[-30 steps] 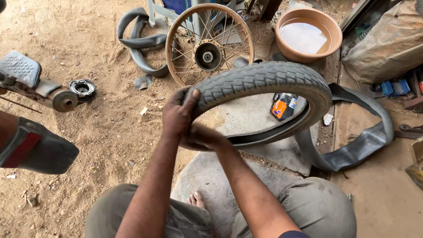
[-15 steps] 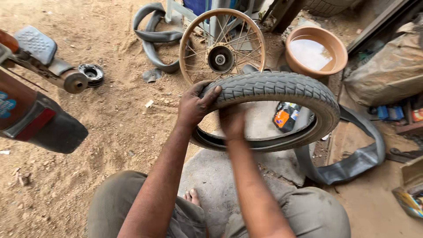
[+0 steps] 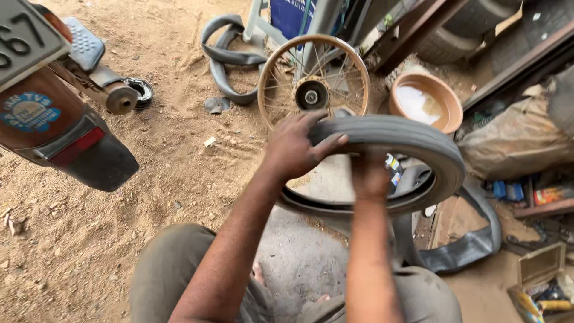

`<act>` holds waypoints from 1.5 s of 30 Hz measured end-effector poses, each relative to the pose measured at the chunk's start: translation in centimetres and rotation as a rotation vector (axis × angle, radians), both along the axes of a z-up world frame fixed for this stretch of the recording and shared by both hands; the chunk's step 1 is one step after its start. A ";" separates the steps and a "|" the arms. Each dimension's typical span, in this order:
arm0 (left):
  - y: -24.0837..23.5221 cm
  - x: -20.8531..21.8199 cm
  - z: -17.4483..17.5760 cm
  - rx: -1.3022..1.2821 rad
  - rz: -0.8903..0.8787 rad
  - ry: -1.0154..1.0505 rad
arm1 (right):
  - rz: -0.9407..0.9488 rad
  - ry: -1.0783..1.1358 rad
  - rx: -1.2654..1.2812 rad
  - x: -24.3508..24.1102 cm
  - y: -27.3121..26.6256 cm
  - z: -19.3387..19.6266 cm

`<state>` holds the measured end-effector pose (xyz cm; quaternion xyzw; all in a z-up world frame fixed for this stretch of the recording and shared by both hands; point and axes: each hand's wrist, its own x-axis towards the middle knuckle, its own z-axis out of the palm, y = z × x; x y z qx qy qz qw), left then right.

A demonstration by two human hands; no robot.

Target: The person removes a motorcycle tire from its rim, inspects the inner tube, and then uses a metal tool to pry the tire bead back onto the rim. The task involves manipulating the tire, inner tube, and rim by hand and with a tool.

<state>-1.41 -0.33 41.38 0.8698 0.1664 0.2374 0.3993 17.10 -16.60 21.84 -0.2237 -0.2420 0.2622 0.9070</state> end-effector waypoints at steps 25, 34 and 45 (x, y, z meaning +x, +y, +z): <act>1.2 2.6 -6.8 -0.495 -0.109 -0.050 | 0.247 -0.346 -0.396 -2.0 3.8 -2.8; 2.0 1.7 -7.3 -0.479 -0.033 -0.043 | 0.018 0.502 0.591 1.3 -3.3 1.9; -2.1 1.8 -3.9 -0.341 -0.036 -0.045 | 0.118 -0.711 -1.074 -11.7 6.6 0.2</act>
